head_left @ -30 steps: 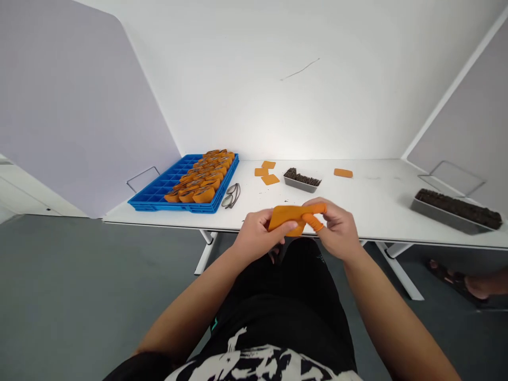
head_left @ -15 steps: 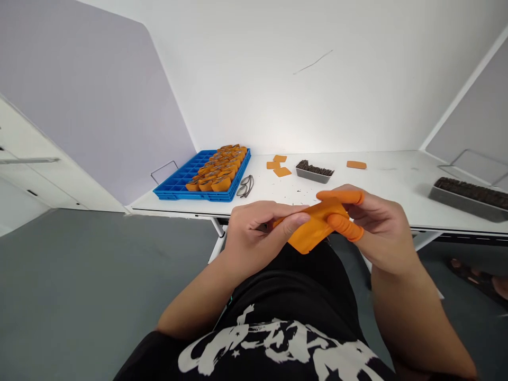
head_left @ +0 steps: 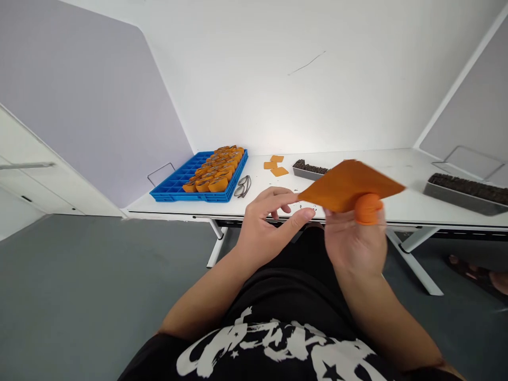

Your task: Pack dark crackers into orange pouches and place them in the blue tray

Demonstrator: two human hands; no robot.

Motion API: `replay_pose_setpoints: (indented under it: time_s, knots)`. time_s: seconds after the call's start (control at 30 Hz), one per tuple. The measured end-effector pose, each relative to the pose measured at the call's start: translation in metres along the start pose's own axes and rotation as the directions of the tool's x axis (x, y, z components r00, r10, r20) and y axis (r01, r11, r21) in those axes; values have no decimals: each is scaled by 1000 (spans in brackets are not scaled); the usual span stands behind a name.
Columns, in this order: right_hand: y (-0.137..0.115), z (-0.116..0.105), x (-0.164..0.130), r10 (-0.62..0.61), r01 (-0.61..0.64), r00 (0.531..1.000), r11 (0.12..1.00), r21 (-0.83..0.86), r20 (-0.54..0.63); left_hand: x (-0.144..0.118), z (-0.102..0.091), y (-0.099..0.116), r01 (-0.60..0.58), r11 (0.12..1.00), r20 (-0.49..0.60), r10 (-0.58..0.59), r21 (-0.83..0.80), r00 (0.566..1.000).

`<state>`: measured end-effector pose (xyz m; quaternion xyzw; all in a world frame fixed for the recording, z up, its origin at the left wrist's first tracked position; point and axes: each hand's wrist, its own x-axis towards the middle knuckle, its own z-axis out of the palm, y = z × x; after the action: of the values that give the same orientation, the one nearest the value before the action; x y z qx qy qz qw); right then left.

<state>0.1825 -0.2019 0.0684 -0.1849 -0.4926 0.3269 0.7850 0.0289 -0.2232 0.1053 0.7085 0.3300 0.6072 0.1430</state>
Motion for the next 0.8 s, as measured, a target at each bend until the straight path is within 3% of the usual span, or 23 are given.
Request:
replay_pose_setpoints:
  time_s: [0.1, 0.2, 0.27, 0.37, 0.47, 0.57, 0.7, 0.8]
  knots:
    - [6, 8, -20, 80, -73, 980, 996, -46, 180, -2, -2, 4, -57, 998, -59, 59, 26, 997]
    - [5, 10, -31, 149, -97, 902, 985, -145, 404, -1, -17, 8, -181, 968, -131, 205, 174, 970]
    - [1, 7, -29, 171, -72, 859, 974, -216, 482, 0, -30, 11, -296, 906, -77, 333, 303, 940]
    - [-7, -2, -14, 146, -21, 873, 965, -262, 465, 1, -43, 13, -354, 816, 95, 351, 458, 932]
    - [-14, -8, -1, 132, -4, 848, 970, -244, 514, 0, -47, 13, -364, 756, 265, 257, 544, 930]
    - [-15, -9, 2, 105, 17, 851, 973, -228, 514, 0, -46, 11, -396, 736, 411, 174, 550, 895]
    - [-9, -11, -3, 100, 18, 896, 965, -260, 432, 0, -43, 7, -365, 783, 449, 124, 504, 885]
    - [-9, -15, -6, 71, 57, 918, 950, -308, 390, -1, -42, -1, -397, 834, 437, 216, 382, 873]
